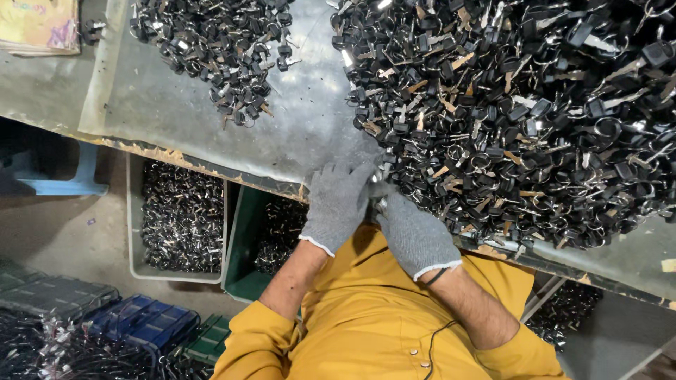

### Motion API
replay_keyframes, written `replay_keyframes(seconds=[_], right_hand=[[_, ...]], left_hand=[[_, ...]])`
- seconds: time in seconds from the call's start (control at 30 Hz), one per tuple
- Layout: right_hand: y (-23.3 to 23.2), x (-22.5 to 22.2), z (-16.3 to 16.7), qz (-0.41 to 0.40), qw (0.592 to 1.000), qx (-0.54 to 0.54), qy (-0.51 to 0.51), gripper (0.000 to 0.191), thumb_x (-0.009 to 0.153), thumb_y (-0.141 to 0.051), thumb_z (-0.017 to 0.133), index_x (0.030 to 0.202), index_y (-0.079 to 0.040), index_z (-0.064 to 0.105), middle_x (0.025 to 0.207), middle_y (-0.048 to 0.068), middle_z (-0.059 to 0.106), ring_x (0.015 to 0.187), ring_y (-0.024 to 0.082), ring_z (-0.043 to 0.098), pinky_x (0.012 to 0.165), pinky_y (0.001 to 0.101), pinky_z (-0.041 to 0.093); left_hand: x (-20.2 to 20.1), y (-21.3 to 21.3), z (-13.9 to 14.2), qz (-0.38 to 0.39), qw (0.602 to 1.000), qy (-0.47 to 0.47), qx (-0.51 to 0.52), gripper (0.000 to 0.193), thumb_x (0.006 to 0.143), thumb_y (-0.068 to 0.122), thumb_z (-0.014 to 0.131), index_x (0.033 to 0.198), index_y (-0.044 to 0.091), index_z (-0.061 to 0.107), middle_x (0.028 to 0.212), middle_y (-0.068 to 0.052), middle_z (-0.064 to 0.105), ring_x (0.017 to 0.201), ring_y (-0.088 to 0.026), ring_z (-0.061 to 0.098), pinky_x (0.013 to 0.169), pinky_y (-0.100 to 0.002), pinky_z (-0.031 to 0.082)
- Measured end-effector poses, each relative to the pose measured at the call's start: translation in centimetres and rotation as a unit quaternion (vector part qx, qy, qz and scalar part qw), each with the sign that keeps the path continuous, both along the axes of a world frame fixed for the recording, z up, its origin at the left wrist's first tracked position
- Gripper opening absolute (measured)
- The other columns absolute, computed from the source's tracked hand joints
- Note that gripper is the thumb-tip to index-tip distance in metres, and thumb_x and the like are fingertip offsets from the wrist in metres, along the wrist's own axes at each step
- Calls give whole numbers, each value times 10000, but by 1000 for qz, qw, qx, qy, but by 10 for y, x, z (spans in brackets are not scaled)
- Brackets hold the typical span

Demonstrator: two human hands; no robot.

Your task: The person sits at a workbench in front of a large pile of small black metal parts and repeatedly picks up individual parts, briefly handles and looks at them, and drops them into a bin below the table. The person continues this pick-and-sort cycle throughout the clip, moving sorted parts into the collection bins under the bench.

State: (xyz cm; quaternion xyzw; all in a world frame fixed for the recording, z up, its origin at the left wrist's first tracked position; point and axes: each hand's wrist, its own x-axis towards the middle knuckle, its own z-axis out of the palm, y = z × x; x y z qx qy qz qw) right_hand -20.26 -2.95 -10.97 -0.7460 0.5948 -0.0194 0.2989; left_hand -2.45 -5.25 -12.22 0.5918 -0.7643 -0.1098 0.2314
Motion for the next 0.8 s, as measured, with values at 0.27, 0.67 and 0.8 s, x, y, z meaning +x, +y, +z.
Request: replay_keyframes(seconds=[0.27, 0.67, 0.8], right_hand=[[-5, 9, 2, -93, 994, 52, -18, 365, 1020, -367, 596, 1208, -58, 550, 1016, 228, 692, 859, 469, 692, 710, 559, 566], [-1, 17, -1, -91, 993, 15, -75, 418, 973, -327, 603, 1321, -111, 522, 1055, 183, 709, 796, 453, 707, 655, 537, 583], [2, 24, 1, -45, 998, -37, 4, 363, 960, -258, 587, 1272, -82, 524, 1001, 205, 686, 691, 438, 708, 580, 532, 579]], left_hand=[[9, 18, 0, 77, 974, 145, 155, 402, 829, 178, 745, 1209, 123, 625, 844, -72, 719, 789, -303, 710, 705, -435, 548], [12, 23, -9, 1, 992, 111, 62, 145, 853, 130, 700, 997, 116, 703, 867, -91, 675, 828, -328, 681, 725, -456, 539], [12, 26, -13, 0, 993, 104, 54, 170, 841, 95, 674, 1008, 108, 705, 858, -101, 671, 839, -331, 681, 746, -457, 536]])
